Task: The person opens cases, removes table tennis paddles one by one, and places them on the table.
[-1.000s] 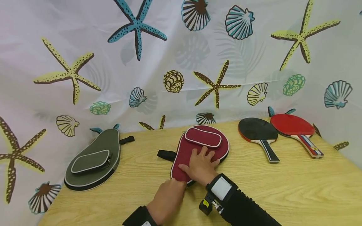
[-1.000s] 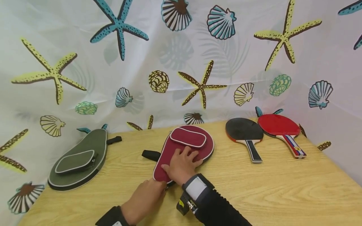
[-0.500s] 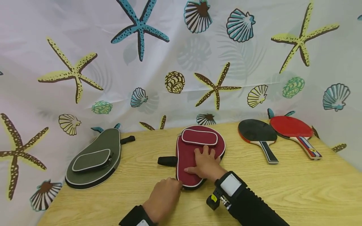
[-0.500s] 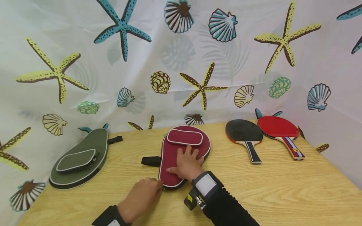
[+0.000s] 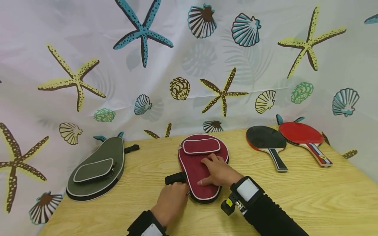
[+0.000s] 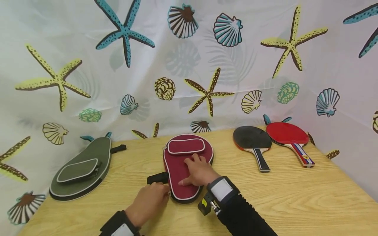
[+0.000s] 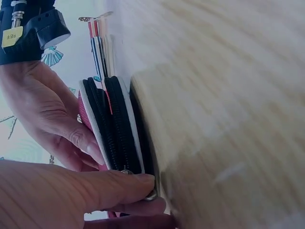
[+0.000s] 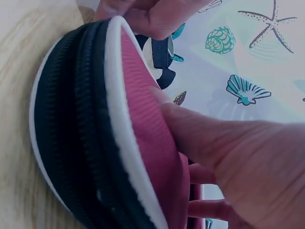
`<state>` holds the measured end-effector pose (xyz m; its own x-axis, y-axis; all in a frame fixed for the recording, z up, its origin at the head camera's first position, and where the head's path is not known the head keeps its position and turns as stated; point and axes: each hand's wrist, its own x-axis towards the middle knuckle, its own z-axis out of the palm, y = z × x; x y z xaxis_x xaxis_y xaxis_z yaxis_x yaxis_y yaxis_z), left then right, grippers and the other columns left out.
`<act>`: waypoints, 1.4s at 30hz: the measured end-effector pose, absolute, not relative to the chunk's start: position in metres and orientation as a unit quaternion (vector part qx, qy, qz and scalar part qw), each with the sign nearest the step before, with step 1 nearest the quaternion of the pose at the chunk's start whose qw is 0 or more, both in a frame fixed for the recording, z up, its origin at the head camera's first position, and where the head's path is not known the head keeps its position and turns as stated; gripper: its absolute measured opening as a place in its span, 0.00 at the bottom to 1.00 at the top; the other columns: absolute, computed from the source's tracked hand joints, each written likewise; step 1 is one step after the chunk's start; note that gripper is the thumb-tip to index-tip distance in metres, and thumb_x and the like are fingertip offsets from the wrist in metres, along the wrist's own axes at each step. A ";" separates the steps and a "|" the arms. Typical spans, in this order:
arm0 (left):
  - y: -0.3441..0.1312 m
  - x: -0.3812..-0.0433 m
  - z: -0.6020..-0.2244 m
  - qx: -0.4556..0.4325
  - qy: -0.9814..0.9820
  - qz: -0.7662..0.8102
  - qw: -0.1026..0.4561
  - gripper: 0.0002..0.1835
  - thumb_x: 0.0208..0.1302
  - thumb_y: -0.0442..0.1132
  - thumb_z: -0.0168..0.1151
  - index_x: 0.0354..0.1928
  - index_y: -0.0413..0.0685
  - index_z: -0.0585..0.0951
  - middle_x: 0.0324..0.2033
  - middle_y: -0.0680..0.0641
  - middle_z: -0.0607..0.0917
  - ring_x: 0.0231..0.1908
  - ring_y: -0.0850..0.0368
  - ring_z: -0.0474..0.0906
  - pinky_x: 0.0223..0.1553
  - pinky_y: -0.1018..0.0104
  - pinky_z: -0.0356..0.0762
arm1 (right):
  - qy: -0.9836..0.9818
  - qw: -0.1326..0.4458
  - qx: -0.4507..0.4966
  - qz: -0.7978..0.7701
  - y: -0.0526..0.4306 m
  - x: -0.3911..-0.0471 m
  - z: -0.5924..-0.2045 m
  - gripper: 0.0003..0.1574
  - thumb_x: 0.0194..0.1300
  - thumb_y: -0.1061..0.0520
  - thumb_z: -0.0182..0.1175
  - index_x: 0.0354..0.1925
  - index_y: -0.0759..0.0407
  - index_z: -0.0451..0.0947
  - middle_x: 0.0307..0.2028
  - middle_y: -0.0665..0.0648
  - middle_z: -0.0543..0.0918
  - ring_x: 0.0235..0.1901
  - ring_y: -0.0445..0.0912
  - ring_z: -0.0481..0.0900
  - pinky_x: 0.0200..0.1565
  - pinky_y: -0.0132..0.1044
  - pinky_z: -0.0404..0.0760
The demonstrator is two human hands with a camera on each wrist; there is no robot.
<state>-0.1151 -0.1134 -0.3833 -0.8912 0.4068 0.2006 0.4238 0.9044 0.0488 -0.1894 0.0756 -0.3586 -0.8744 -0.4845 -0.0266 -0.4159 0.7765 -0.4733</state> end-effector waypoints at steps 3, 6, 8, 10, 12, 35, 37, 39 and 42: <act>-0.111 -0.115 -0.381 -0.216 -0.972 -0.042 0.085 0.04 0.59 0.36 0.72 0.30 0.45 0.85 0.25 0.48 0.85 0.26 0.52 0.84 0.23 0.58 0.79 | 0.939 0.069 -0.245 -0.233 0.077 -0.190 -0.359 0.47 0.55 0.44 0.77 0.65 0.65 0.71 0.61 0.69 0.69 0.65 0.70 0.64 0.61 0.59 0.72; -0.105 -0.113 -0.376 -0.198 -0.977 -0.060 0.052 0.07 0.59 0.37 0.72 0.34 0.41 0.84 0.27 0.46 0.84 0.29 0.52 0.84 0.26 0.58 0.80 | 0.938 0.057 -0.247 -0.238 0.078 -0.189 -0.362 0.48 0.55 0.44 0.76 0.65 0.66 0.72 0.62 0.70 0.70 0.65 0.69 0.65 0.62 0.58 0.71; -0.098 -0.109 -0.371 -0.175 -0.981 -0.073 0.039 0.07 0.61 0.36 0.70 0.35 0.38 0.83 0.29 0.44 0.83 0.31 0.50 0.83 0.27 0.57 0.80 | 0.936 0.051 -0.249 -0.242 0.080 -0.189 -0.365 0.48 0.56 0.43 0.76 0.66 0.66 0.72 0.63 0.70 0.70 0.65 0.69 0.65 0.62 0.59 0.71; -0.087 -0.105 -0.366 -0.154 -0.984 -0.087 0.029 0.10 0.63 0.36 0.68 0.39 0.35 0.83 0.31 0.43 0.81 0.33 0.49 0.81 0.29 0.56 0.81 | 0.934 0.044 -0.253 -0.247 0.082 -0.187 -0.366 0.47 0.57 0.43 0.75 0.65 0.66 0.72 0.63 0.70 0.71 0.65 0.68 0.66 0.63 0.59 0.71; -0.074 -0.102 -0.362 -0.147 -0.985 -0.087 0.034 0.13 0.65 0.37 0.66 0.43 0.32 0.83 0.36 0.40 0.81 0.37 0.46 0.80 0.32 0.55 0.83 | 0.932 0.034 -0.257 -0.254 0.084 -0.186 -0.366 0.43 0.60 0.44 0.73 0.64 0.67 0.74 0.62 0.69 0.73 0.64 0.67 0.69 0.62 0.59 0.71; -0.040 -0.132 -0.354 -0.130 -0.967 -0.208 0.072 0.20 0.66 0.36 0.63 0.51 0.24 0.76 0.25 0.41 0.80 0.17 0.57 0.77 0.16 0.67 0.73 | 0.911 -0.167 -0.080 -0.369 0.105 -0.187 -0.362 0.23 0.74 0.53 0.58 0.56 0.70 0.74 0.51 0.74 0.74 0.52 0.69 0.70 0.52 0.63 0.70; -0.044 -0.130 -0.353 -0.139 -0.962 -0.217 0.091 0.14 0.67 0.33 0.61 0.47 0.27 0.76 0.23 0.43 0.78 0.17 0.57 0.78 0.15 0.69 0.71 | 0.903 -0.180 -0.082 -0.381 0.105 -0.186 -0.365 0.21 0.75 0.54 0.56 0.53 0.71 0.73 0.48 0.74 0.75 0.51 0.68 0.71 0.52 0.62 0.69; -0.048 -0.127 -0.351 -0.139 -0.957 -0.231 0.104 0.14 0.68 0.31 0.60 0.50 0.26 0.74 0.25 0.42 0.78 0.18 0.56 0.78 0.16 0.69 0.72 | 0.900 -0.186 -0.088 -0.385 0.103 -0.185 -0.367 0.18 0.76 0.55 0.56 0.51 0.72 0.73 0.44 0.72 0.76 0.48 0.68 0.72 0.50 0.60 0.70; -0.056 -0.123 -0.349 -0.131 -0.952 -0.250 0.121 0.30 0.68 0.29 0.59 0.70 0.28 0.63 0.36 0.36 0.82 0.21 0.53 0.79 0.20 0.66 0.77 | 0.907 -0.165 -0.102 -0.373 0.099 -0.181 -0.369 0.17 0.73 0.56 0.60 0.48 0.71 0.74 0.40 0.68 0.77 0.42 0.62 0.76 0.44 0.55 0.75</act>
